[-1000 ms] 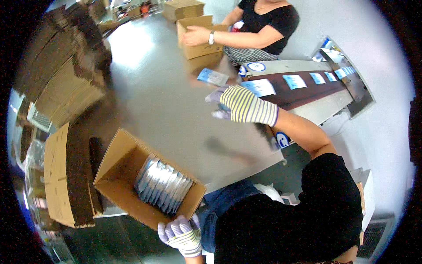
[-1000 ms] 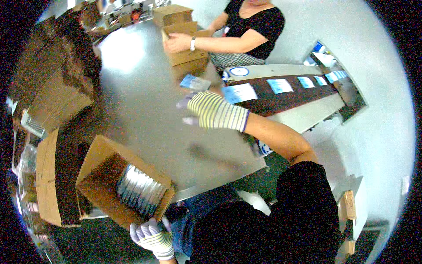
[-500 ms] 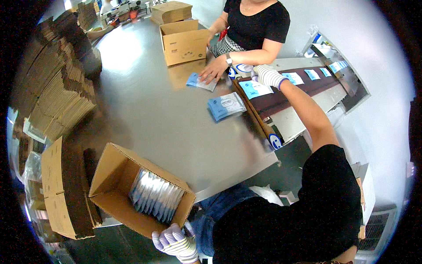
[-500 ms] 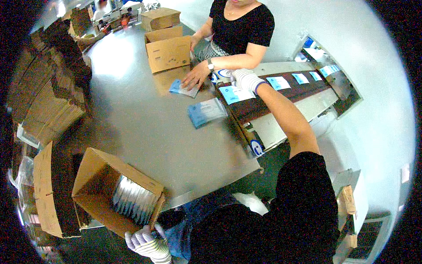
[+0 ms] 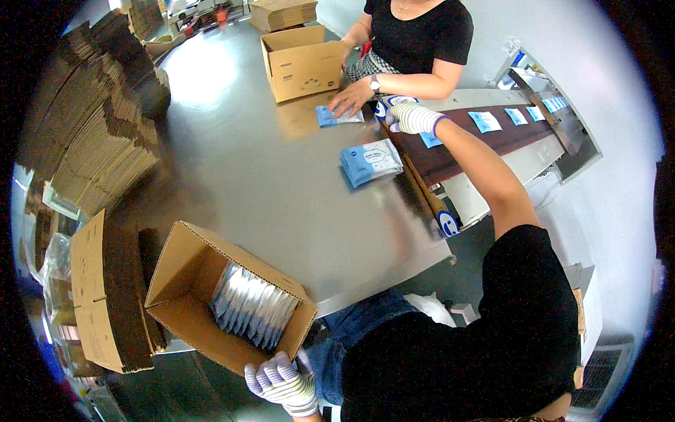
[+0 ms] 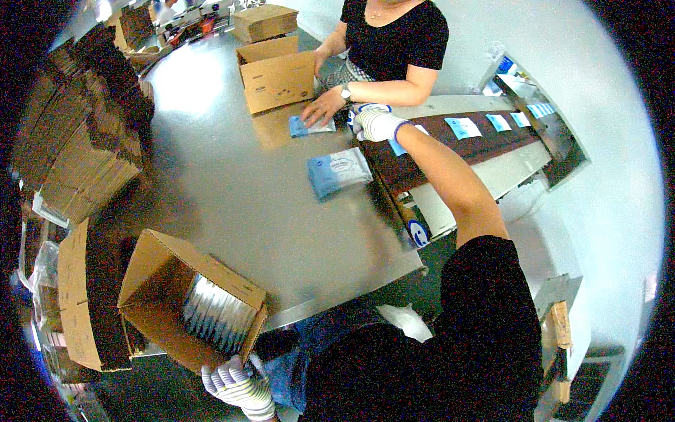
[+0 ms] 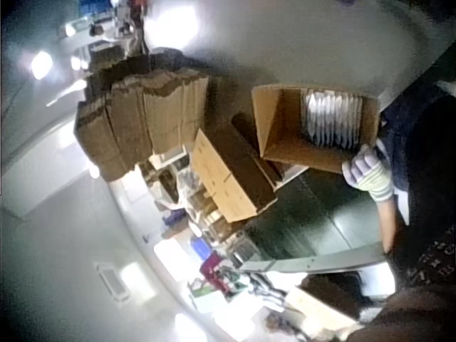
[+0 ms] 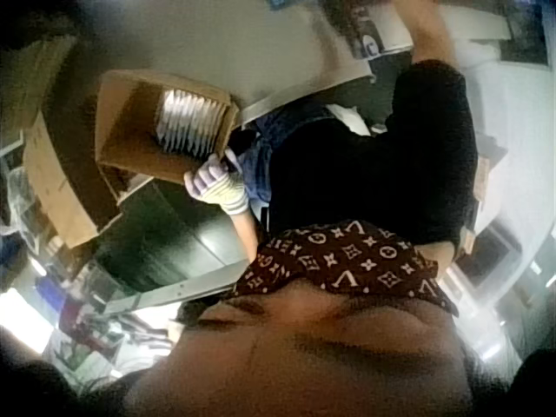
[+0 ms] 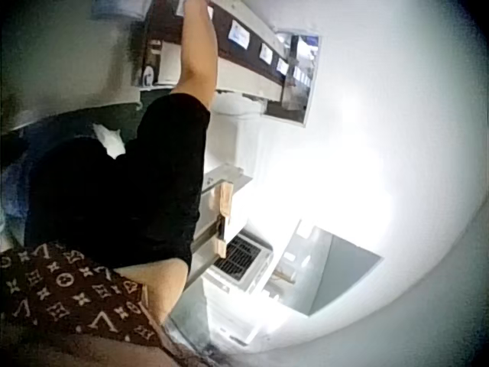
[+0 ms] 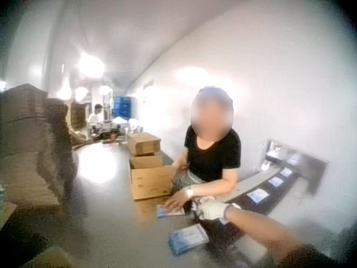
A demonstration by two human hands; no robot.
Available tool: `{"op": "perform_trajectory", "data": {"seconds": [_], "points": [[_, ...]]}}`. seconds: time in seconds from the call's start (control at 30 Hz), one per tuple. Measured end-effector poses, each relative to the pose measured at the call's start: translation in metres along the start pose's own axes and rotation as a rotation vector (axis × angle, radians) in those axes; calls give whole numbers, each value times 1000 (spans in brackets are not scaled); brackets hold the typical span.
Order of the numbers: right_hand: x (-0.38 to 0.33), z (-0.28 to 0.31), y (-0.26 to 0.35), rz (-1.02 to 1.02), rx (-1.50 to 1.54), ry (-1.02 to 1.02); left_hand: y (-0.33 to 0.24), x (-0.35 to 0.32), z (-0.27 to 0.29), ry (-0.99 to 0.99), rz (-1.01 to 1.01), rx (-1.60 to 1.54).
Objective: The person takes small blue packages from a conveyor belt and places them into a cardboard box by hand.
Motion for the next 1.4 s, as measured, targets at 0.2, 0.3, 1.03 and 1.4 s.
{"op": "perform_trajectory", "data": {"seconds": [0.2, 0.3, 1.03, 1.4], "points": [[15, -10, 16, -9, 14, 114, 1, 2, 2, 12, 16, -10], [33, -30, 10, 61, -4, 104, 2, 2, 2, 11, 25, -21], [-133, -18, 250, 281, 588, 186, 11, 1, 1, 16, 48, -68], [-134, 138, 489, 877, 356, -70, -7, 0, 13, 37, -40, -65]]}}
Point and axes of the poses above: each hand's wrist, its own x-axis towards the middle knuckle, its own z-axis out of the back of the hand, y = z × x, the point moved 10 cm from there along x, towards the middle knuckle, and after that the axes turned 6 degrees about -z, right-handed, at the moved point
